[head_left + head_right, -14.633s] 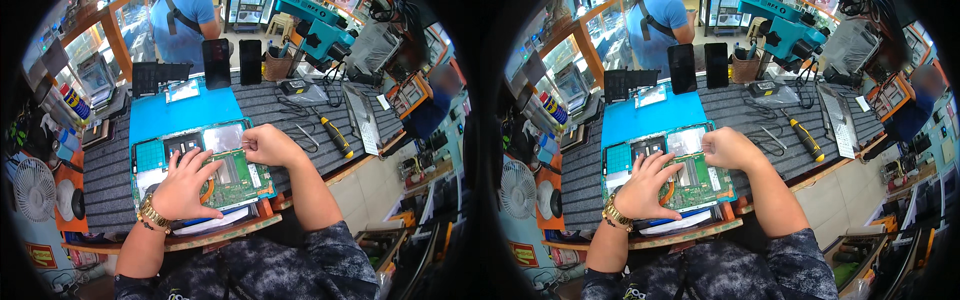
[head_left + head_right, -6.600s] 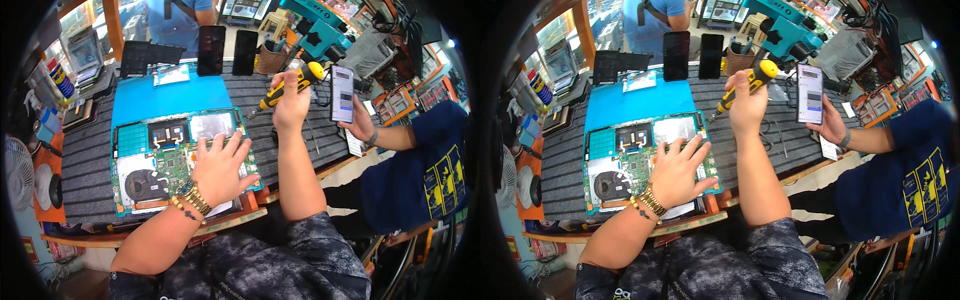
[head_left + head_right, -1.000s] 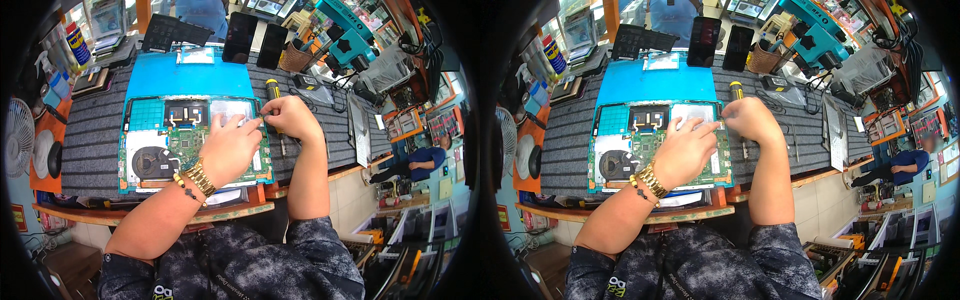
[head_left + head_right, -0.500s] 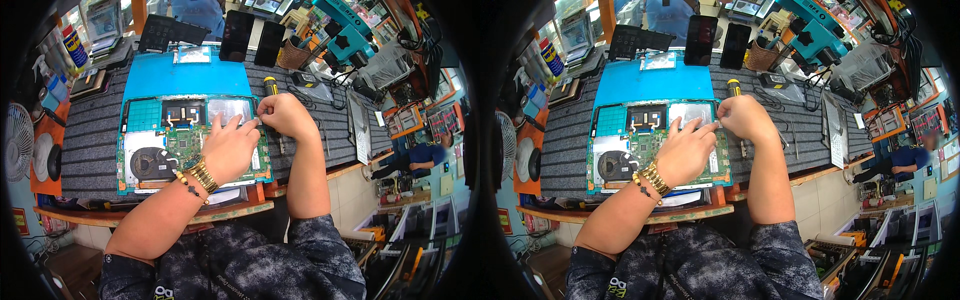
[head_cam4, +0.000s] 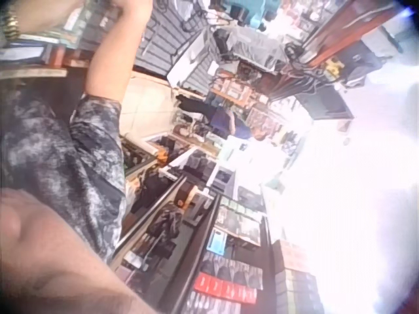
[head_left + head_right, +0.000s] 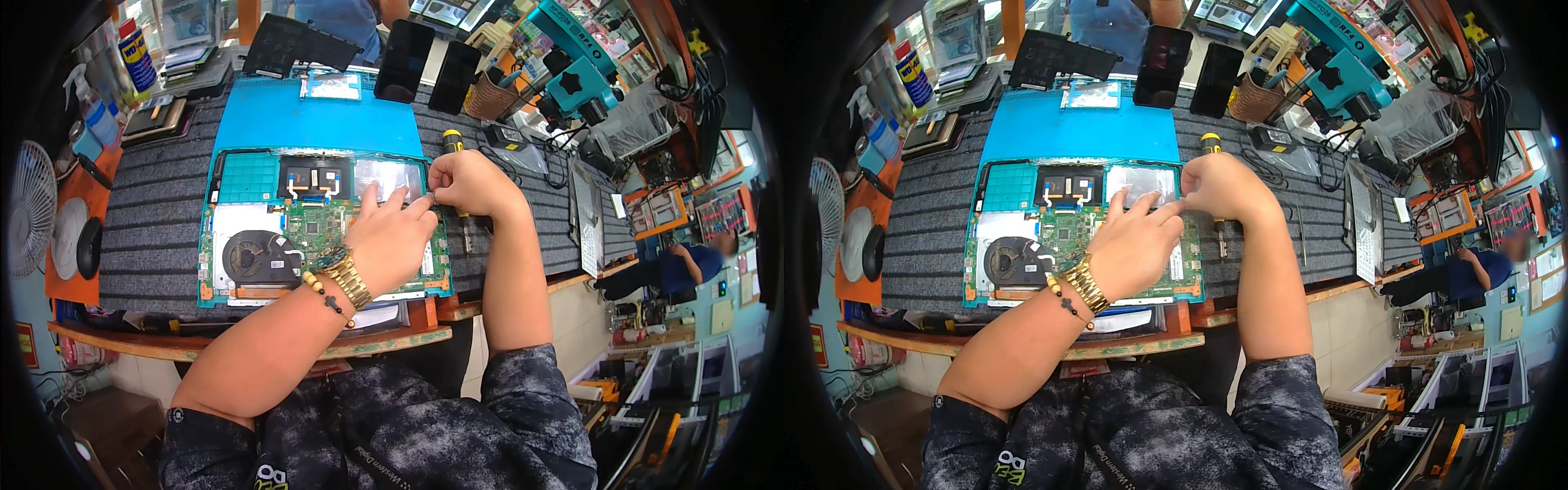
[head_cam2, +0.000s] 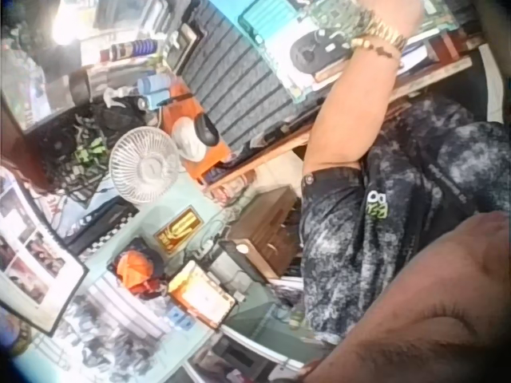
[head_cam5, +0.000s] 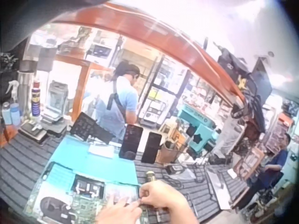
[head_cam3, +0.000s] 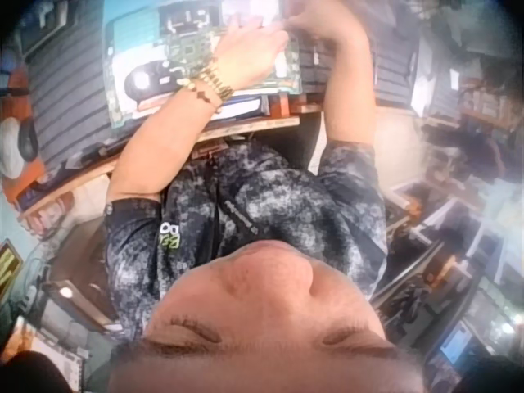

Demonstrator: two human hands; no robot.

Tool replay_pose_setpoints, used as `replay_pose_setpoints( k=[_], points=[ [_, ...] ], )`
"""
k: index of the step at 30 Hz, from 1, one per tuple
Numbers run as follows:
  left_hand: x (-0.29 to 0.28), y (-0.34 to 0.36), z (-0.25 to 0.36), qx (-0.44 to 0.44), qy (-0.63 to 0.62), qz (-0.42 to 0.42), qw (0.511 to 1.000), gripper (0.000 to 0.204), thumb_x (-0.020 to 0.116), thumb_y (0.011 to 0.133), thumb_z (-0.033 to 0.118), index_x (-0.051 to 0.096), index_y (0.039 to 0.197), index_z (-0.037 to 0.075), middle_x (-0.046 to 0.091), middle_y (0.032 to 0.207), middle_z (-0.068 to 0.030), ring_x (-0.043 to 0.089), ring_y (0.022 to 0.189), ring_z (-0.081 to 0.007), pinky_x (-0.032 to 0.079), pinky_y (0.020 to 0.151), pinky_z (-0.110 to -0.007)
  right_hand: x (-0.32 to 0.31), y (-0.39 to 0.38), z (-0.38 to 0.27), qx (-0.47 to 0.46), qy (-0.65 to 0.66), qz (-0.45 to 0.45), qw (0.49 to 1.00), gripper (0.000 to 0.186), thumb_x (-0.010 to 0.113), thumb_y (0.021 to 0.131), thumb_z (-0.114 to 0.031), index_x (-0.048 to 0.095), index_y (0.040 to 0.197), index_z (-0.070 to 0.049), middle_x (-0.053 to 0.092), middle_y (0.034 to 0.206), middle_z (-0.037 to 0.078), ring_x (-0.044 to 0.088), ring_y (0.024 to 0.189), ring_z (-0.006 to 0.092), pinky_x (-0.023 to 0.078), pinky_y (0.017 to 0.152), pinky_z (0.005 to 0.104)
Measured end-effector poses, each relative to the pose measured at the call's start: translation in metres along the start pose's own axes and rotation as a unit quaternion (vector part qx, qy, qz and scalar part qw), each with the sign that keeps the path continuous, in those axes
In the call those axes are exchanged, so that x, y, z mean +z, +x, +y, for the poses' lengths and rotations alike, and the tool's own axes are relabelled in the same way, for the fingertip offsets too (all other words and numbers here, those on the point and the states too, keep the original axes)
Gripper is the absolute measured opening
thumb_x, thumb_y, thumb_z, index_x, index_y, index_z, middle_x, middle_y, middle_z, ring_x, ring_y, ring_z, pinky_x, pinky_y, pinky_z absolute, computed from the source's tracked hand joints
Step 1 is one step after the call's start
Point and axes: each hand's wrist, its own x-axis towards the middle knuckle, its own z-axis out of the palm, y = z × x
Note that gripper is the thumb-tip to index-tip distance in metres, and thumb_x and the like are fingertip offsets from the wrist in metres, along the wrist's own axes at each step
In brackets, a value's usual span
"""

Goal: The person applies a small silver-colored tape to a laptop motherboard and uses a screwdriver to tighten several screws on the board while it sits on a blue mat.

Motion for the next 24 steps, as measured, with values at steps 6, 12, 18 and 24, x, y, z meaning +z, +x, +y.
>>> replay_pose_setpoints(
  k=[6, 12, 18, 24],
  points=[
    [0.003, -0.001, -0.001, -0.004, -0.016, 0.006, 1.000, 0.020, 0.058, 0.106, 0.016, 0.073, 0.117, 0.007, 0.066, 0.153, -0.0096, 0.056, 0.148, -0.0388, 0.032, 0.124, -0.073, -0.004, 0.006, -0.001, -0.040, -0.059, -0.028, 0.997, 0.019, 0.082, 0.079, -0.016, 0.075, 0.087, -0.001, 0.072, 0.077, 0.013, 0.069, 0.073, 0.0275, 0.055, 0.070, 0.0412],
    [0.002, -0.001, 0.001, -0.016, -0.008, -0.003, 1.000, 0.022, 0.057, 0.104, 0.012, 0.073, 0.119, 0.008, 0.064, 0.153, -0.0089, 0.056, 0.146, -0.0374, 0.032, 0.125, -0.072, -0.001, 0.002, -0.005, -0.055, -0.134, -0.027, 0.989, 0.029, 0.080, 0.085, -0.031, 0.074, 0.088, -0.004, 0.076, 0.087, 0.022, 0.074, 0.088, 0.0454, 0.059, 0.082, 0.0528],
    [0.003, 0.000, 0.002, -0.019, -0.005, 0.002, 1.000, 0.022, 0.059, 0.105, 0.016, 0.075, 0.119, 0.010, 0.066, 0.151, -0.0073, 0.057, 0.145, -0.0354, 0.032, 0.125, -0.070, 0.005, -0.006, -0.004, -0.101, -0.173, 0.017, 0.980, 0.015, 0.079, 0.082, -0.015, 0.071, 0.089, -0.004, 0.073, 0.077, 0.014, 0.072, 0.073, 0.0349, 0.057, 0.070, 0.0450],
    [0.006, -0.001, 0.000, -0.016, -0.012, 0.011, 1.000, 0.022, 0.060, 0.106, 0.017, 0.075, 0.120, 0.011, 0.064, 0.157, -0.0074, 0.056, 0.147, -0.0353, 0.032, 0.125, -0.070, -0.013, -0.019, 0.012, -0.031, -0.071, 0.071, 0.994, 0.018, 0.073, 0.089, -0.018, 0.071, 0.097, -0.002, 0.077, 0.089, 0.021, 0.075, 0.086, 0.0438, 0.059, 0.079, 0.0510]
  ],
)
